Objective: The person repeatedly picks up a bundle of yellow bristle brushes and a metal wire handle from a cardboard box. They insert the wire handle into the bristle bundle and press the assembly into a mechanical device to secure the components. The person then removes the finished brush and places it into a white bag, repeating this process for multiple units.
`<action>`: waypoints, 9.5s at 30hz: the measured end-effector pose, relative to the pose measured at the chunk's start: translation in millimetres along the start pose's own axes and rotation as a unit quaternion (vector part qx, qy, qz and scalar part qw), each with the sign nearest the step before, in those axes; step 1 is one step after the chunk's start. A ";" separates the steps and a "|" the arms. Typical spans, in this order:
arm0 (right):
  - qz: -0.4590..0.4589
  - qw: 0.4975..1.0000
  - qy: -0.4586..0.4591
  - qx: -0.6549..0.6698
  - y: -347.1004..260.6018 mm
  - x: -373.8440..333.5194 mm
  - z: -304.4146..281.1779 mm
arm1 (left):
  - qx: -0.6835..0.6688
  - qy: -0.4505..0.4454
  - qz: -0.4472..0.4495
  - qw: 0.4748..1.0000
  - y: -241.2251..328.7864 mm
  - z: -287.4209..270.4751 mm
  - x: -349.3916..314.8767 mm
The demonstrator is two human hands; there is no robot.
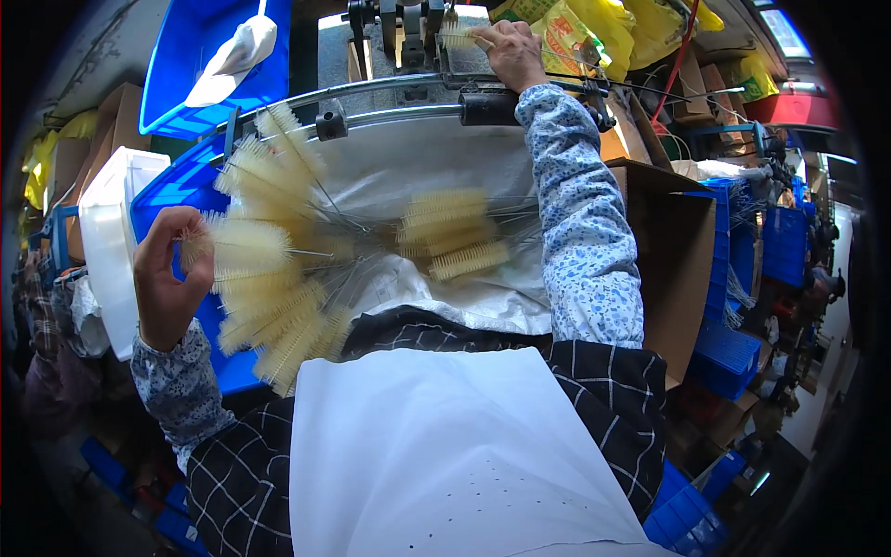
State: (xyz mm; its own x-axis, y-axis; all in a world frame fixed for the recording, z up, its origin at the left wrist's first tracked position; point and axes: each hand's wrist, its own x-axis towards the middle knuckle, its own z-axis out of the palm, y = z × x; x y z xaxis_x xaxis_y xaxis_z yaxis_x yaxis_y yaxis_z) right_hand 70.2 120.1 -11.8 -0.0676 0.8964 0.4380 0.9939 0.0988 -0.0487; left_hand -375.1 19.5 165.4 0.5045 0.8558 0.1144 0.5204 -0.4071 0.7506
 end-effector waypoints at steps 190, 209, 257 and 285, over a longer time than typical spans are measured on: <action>0.025 0.999 -0.023 -0.028 -7.0 -9.5 -13.7 | 0.224 -0.423 -0.171 0.861 -111.4 70.9 -3.0; 0.169 0.985 -0.015 0.022 25.4 -40.0 -25.3 | 0.071 -0.475 -0.151 0.864 -88.5 89.3 19.7; 0.043 0.992 -0.100 -0.070 79.6 -14.8 -43.4 | -0.298 -0.107 0.008 0.949 -16.4 -5.2 40.5; 0.086 0.995 0.002 -0.053 -18.8 -29.8 -34.1 | 0.150 -0.255 -0.198 0.934 -38.7 13.2 -31.0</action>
State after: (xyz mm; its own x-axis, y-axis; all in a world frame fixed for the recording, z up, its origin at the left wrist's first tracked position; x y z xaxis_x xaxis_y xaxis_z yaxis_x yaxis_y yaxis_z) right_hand 56.5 76.8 6.7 0.1046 0.8947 0.4342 0.9943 -0.1023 -0.0287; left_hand -401.8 4.4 124.2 0.4538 0.7262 -0.5164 0.8672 -0.2267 0.4433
